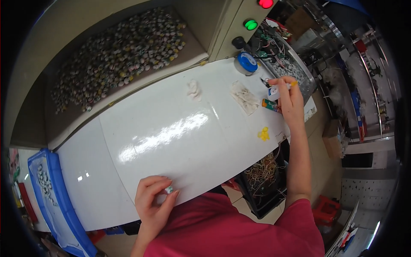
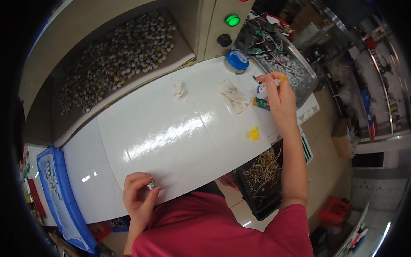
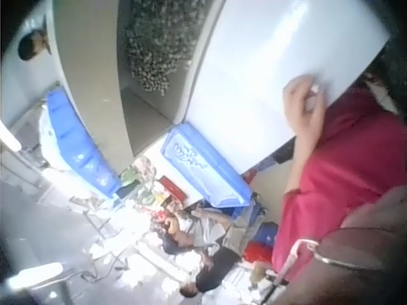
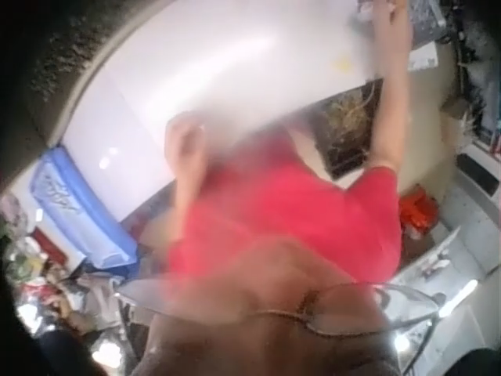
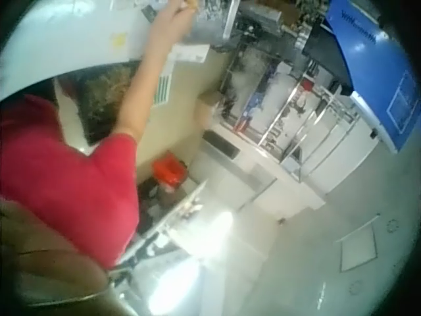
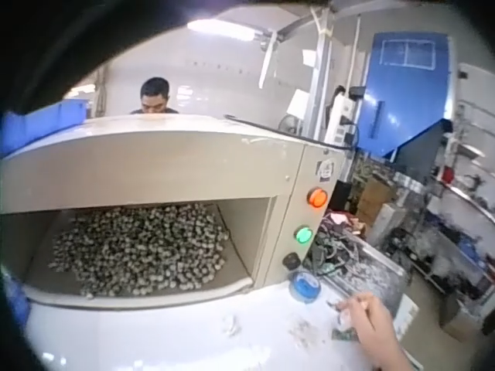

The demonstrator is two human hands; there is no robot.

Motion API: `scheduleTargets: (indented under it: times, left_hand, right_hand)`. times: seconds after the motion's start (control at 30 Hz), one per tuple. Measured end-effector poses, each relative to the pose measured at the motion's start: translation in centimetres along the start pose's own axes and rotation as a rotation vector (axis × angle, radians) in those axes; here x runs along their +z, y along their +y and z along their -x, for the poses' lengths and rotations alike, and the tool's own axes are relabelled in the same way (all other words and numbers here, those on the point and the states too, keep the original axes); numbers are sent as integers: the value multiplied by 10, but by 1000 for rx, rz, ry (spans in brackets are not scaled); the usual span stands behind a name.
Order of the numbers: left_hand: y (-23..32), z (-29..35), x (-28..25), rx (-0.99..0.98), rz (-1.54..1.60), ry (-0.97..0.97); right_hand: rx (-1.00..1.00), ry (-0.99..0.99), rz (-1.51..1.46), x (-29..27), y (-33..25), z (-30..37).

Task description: The person assembles small figurine pieces by applying glue with a dispenser bottle and pressing the components together by hand.

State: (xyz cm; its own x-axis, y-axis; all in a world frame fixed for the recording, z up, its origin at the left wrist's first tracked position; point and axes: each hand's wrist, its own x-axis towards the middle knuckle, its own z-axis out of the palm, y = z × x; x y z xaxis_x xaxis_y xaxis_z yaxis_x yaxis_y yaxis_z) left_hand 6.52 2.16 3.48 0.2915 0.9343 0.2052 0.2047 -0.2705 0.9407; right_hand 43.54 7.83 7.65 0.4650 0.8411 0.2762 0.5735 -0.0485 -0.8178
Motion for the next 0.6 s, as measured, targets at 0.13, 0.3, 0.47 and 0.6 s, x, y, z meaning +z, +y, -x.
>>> scheduleTargets:
  times: [0.13,0.3,0.47,0.6]
  left_hand:
    - [2,5,-1,-50,80,24]
    - [0,11,-5,-59,121,32]
    - [-1,17,-13,-70,155,51]
    - [-5,20,-19,-50,156,56]
  right_hand:
    - [-25,-154,-29,20,-15,23]
    - [-21,-399,173,26,-29,42]
    - [-74,-434,191,27,-32,47]
    - [-64,-463,305,28,-41,48]
